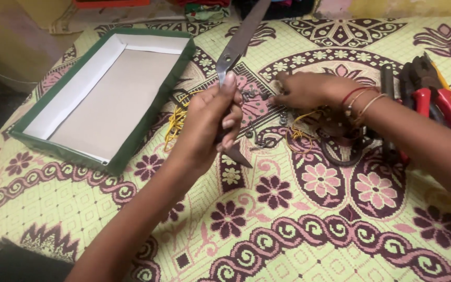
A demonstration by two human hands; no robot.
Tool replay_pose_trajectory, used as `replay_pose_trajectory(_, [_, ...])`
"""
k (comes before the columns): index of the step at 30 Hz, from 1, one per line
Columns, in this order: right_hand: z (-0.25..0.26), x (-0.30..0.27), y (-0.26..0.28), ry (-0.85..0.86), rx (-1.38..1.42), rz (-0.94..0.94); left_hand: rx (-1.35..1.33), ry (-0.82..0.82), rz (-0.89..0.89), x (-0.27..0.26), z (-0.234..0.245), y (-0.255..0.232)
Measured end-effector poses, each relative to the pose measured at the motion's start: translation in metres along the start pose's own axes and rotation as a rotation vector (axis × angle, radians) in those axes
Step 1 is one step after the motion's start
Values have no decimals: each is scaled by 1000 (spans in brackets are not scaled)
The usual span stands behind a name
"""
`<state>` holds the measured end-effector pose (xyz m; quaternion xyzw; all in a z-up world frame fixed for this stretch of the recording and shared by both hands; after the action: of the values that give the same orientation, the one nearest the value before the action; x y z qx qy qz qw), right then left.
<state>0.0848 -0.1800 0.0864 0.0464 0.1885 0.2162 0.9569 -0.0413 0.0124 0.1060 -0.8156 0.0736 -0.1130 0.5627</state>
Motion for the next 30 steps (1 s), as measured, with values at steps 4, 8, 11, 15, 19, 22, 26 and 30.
replay_pose_trajectory(4, [-9,0,20,30,220,196,13,15,-9,-4,1,-9])
replay_pose_trajectory(8, [-6,-1,24,90,394,384,9,-14,-14,2,10,-11])
replay_pose_trajectory(11, [3,4,13,-102,149,219,10,-67,-1,7,19,-7])
replay_pose_trajectory(15, [-4,12,13,-143,-1,149,24,-80,4,12,25,-4])
replay_pose_trajectory(19, [-19,16,30,-59,120,231,-5,-50,2,10,22,-2])
replay_pose_trajectory(22, [-21,5,41,140,355,363,-39,-19,5,8,17,-4])
replay_pose_trajectory(26, [2,-24,43,51,322,567,-53,9,-10,4,14,-9])
replay_pose_trajectory(30, [19,-31,27,4,-262,13,-39,7,-49,5,16,-9])
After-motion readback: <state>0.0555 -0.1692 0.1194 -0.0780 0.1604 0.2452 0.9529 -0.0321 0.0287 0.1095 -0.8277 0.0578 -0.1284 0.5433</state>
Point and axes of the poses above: each hand's wrist, its own x-axis towards the middle knuckle, its own z-axis out of the back of the hand, y = z × x, the point moved 3 cm from there along x, towards the middle knuckle, and after that the axes turned 1 degree about x, right-handed, at the moved point
